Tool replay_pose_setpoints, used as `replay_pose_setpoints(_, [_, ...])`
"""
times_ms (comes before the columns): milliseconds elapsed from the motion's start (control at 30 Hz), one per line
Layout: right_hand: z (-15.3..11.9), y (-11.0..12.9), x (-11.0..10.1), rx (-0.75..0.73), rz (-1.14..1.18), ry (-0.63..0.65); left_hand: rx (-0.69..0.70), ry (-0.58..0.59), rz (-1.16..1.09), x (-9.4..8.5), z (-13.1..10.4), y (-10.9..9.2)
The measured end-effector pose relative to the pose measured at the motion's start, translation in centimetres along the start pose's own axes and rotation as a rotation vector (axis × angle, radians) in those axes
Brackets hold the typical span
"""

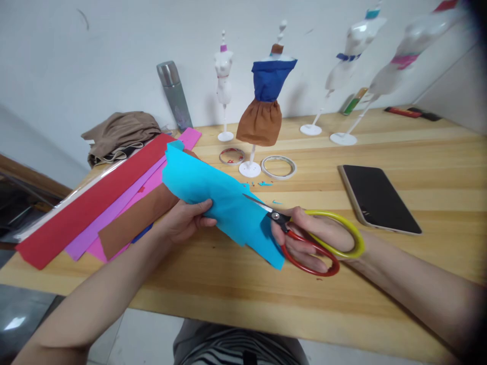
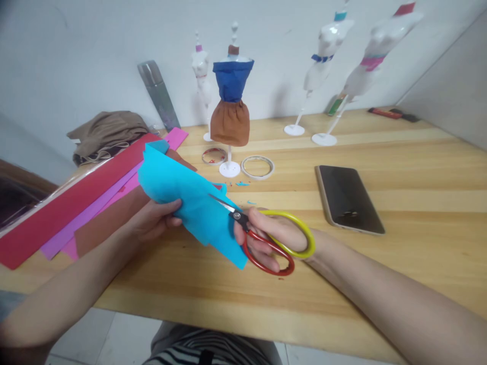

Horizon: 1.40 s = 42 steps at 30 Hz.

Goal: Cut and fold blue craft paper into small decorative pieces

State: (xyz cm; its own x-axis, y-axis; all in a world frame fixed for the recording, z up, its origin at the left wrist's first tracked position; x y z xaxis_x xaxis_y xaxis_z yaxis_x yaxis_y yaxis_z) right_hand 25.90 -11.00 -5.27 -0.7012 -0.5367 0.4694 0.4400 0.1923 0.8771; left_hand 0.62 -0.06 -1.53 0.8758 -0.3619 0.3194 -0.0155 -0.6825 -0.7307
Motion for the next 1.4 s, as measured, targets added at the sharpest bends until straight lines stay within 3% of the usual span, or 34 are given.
replay_pose_setpoints(300, [-0.2, -0.3, -0.5, 0.105, -0.029, 0.016, -0.007, -0.006, 0.005, 0.1, -0.1, 0.0])
replay_pose_setpoints(500, [-0.7, -1.0, -0.6, 0.217, -0.016, 0.021, 0.01, 0.109, 0.009, 0.6, 0.0, 0.6])
replay_pose_setpoints(600, [-0.7, -1.1, -0.4, 0.239, 0.0, 0.037, -0.018, 0.088, -0.025, 1.0, -0.4, 0.7])
replay_pose_setpoints(867, [0.1, -0.6, 0.0, 0.072, -0.007, -0.054, -0.01, 0.039, -0.075, 1.5, -0.8, 0.5])
replay_pose_setpoints(1400, [-0.1, -0.5, -0.2, 0.095, -0.027, -0.006, -0.024, 0.077, -0.065, 1.4, -0.8, 0.6])
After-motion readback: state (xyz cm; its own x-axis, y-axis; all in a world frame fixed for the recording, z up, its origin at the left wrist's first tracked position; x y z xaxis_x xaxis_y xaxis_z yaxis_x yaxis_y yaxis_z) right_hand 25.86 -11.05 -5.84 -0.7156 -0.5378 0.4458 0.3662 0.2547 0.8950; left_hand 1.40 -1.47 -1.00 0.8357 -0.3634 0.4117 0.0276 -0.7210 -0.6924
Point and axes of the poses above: each hand's wrist, its own z-axis towards the middle knuckle, its own x-axis out of the palm, y = z × x, the point moved 3 cm from there along z, towards the middle knuckle, and after that the axes turned 13 degrees about -x, right-handed, at the moved point
